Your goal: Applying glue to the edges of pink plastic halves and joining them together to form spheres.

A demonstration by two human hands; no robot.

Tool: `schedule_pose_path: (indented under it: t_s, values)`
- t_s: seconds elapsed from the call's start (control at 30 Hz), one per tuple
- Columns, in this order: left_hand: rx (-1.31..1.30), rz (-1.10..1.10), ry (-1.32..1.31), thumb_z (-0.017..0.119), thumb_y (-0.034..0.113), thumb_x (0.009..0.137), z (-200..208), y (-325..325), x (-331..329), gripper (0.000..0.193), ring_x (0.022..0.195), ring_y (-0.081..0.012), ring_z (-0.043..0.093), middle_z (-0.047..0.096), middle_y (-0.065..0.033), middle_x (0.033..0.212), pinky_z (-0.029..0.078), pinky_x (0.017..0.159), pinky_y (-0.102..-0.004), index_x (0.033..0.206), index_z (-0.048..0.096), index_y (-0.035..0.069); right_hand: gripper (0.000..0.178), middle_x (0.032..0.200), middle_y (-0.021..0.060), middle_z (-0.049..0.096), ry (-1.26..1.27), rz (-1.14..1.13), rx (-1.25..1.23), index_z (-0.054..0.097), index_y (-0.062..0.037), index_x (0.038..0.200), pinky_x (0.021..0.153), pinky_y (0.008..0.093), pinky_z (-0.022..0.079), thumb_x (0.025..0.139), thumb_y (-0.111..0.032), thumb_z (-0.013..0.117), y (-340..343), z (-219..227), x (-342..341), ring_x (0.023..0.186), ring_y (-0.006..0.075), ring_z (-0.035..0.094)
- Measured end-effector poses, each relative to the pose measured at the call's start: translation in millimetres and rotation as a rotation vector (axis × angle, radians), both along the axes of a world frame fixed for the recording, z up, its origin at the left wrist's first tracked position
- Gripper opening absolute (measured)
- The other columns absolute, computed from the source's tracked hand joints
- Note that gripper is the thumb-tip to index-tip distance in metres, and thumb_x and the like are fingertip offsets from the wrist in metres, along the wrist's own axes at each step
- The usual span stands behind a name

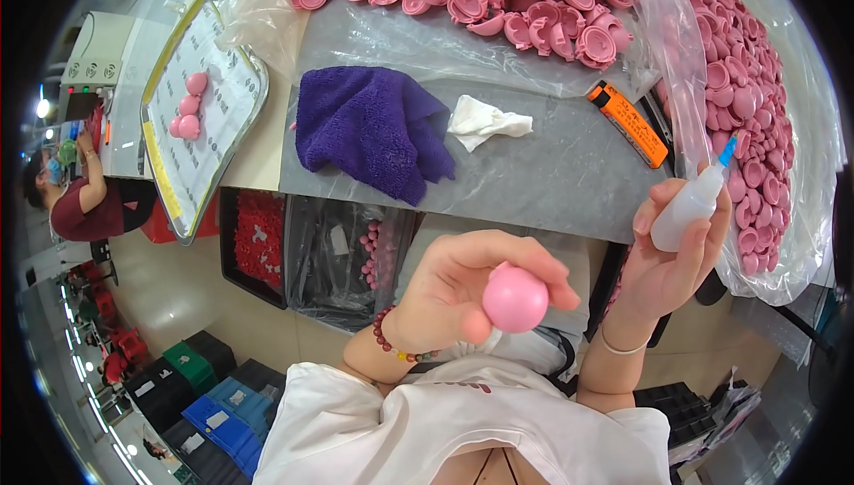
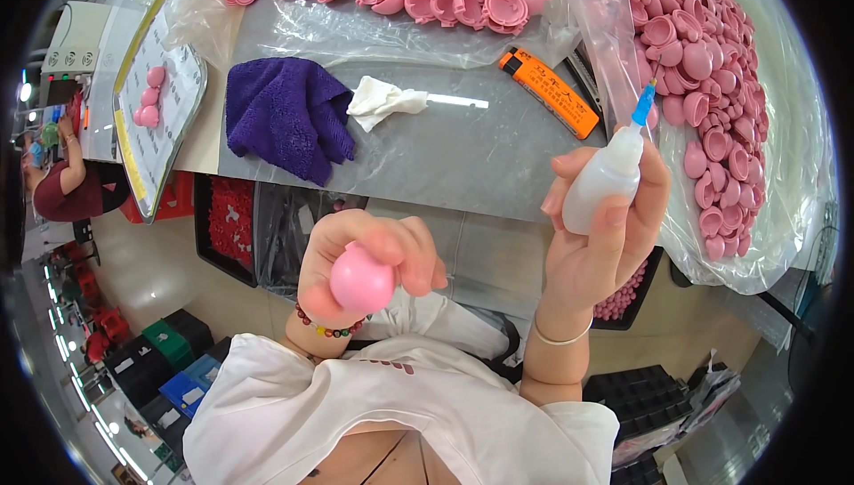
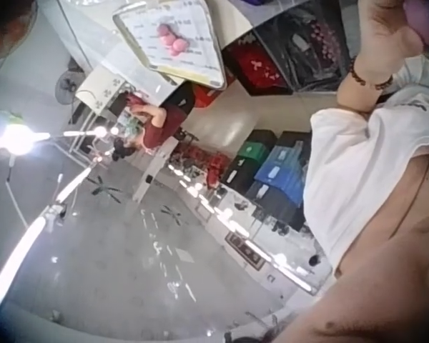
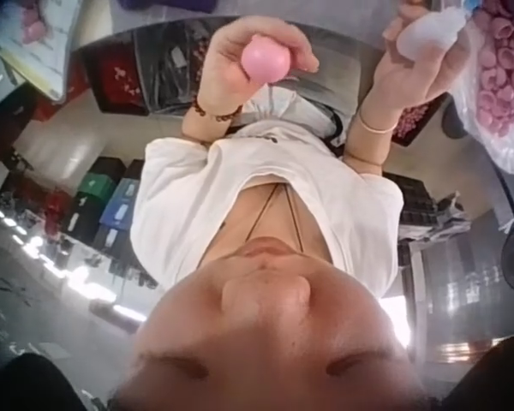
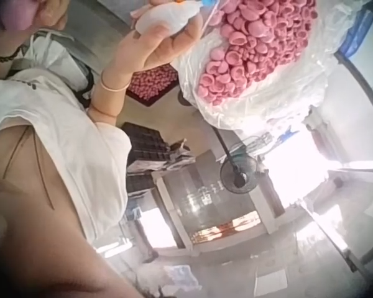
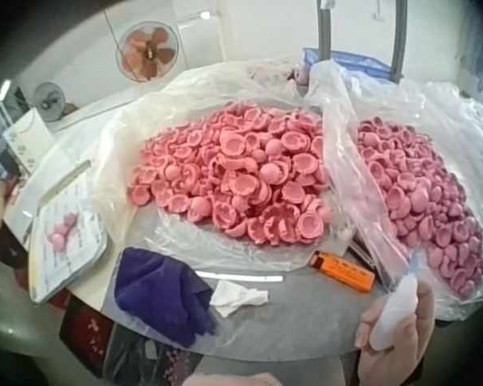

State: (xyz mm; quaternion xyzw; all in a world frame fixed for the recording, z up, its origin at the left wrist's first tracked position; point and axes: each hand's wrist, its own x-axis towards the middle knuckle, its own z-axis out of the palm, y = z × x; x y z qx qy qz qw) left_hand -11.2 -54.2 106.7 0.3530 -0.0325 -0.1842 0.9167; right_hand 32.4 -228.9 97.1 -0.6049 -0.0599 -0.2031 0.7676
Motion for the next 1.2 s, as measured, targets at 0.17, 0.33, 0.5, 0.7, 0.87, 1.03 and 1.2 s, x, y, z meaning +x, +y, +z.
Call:
schedule_pose_path:
  t_s: [0.17,0.33,0.5,0.7,0.87,1.03,1.2]
  values:
    - [-0.110,-0.022,-0.110,0.069,0.048,0.062,-7.1,1.1,3.3,0.054,0.072,-0.0202,0.050,0.055,-0.0093,0.076,0.045,0.068,-0.0366,0.091,0.046,0.009,0.042,0.080,0.0163,0.053,-0.022,0.015,0.006,0.037,0.0027,0.112,0.039,0.0166,0.027,0.086,-0.029,0.042,-0.7,-2.1,-0.3,0.049,0.0112,0.045]
    - [-0.180,-0.082,-0.048,0.071,0.040,0.064,-9.3,5.7,0.8,0.050,0.074,-0.0208,0.051,0.055,-0.0101,0.077,0.045,0.068,-0.0379,0.092,0.046,0.008,0.040,0.080,0.0164,0.053,-0.004,-0.001,-0.006,0.037,0.0012,0.112,0.039,0.0164,0.028,0.085,-0.027,0.044,0.8,-0.5,-0.7,0.049,0.0110,0.045]
    - [-0.048,-0.022,-0.371,0.069,0.033,0.067,-3.2,31.0,12.2,0.049,0.073,-0.0233,0.052,0.056,-0.0132,0.078,0.045,0.067,-0.0408,0.098,0.048,0.001,0.044,0.082,0.0176,0.057,0.004,-0.044,-0.035,0.037,0.0033,0.112,0.056,0.0202,0.038,0.081,-0.025,0.049,-0.9,-2.2,0.1,0.062,0.0135,0.050]
    - [1.862,1.251,-0.459,0.060,0.007,0.072,30.6,146.2,40.5,0.025,0.081,-0.0167,0.054,0.059,-0.0080,0.093,0.040,0.078,-0.0281,0.097,0.057,0.001,0.045,0.087,0.0165,0.058,0.020,-0.066,-0.112,0.040,0.0037,0.110,0.071,0.0225,0.039,0.077,-0.023,0.054,-0.6,-1.4,-0.8,0.079,0.0155,0.054]
    - [2.035,1.006,-0.261,0.058,0.011,0.074,14.2,207.9,55.1,0.022,0.080,-0.0191,0.055,0.060,-0.0102,0.088,0.041,0.075,-0.0298,0.094,0.058,0.002,0.041,0.095,0.0168,0.056,0.033,0.008,-0.089,0.040,0.0041,0.112,0.077,0.0254,0.038,0.079,-0.016,0.053,0.2,4.8,-3.8,0.088,0.0163,0.052]
    - [1.511,1.228,-0.444,0.060,0.020,0.075,25.4,132.7,46.6,0.035,0.082,-0.0185,0.055,0.058,-0.0115,0.093,0.042,0.074,-0.0284,0.098,0.053,-0.004,0.034,0.088,0.0121,0.058,0.097,0.021,-0.035,0.048,0.0038,0.099,0.069,0.0218,0.041,0.069,-0.005,0.062,3.6,13.3,-4.4,0.077,0.0126,0.053]
    - [0.653,0.435,-0.365,0.056,0.045,0.075,17.8,4.5,8.0,0.064,0.084,-0.0180,0.054,0.052,-0.0141,0.103,0.043,0.072,-0.0259,0.109,0.043,-0.007,0.036,0.088,0.0094,0.054,-0.249,0.272,-0.482,0.054,-0.0011,0.092,0.070,0.0299,0.038,0.062,-0.014,0.070,25.6,31.3,2.1,0.074,0.0207,0.049]
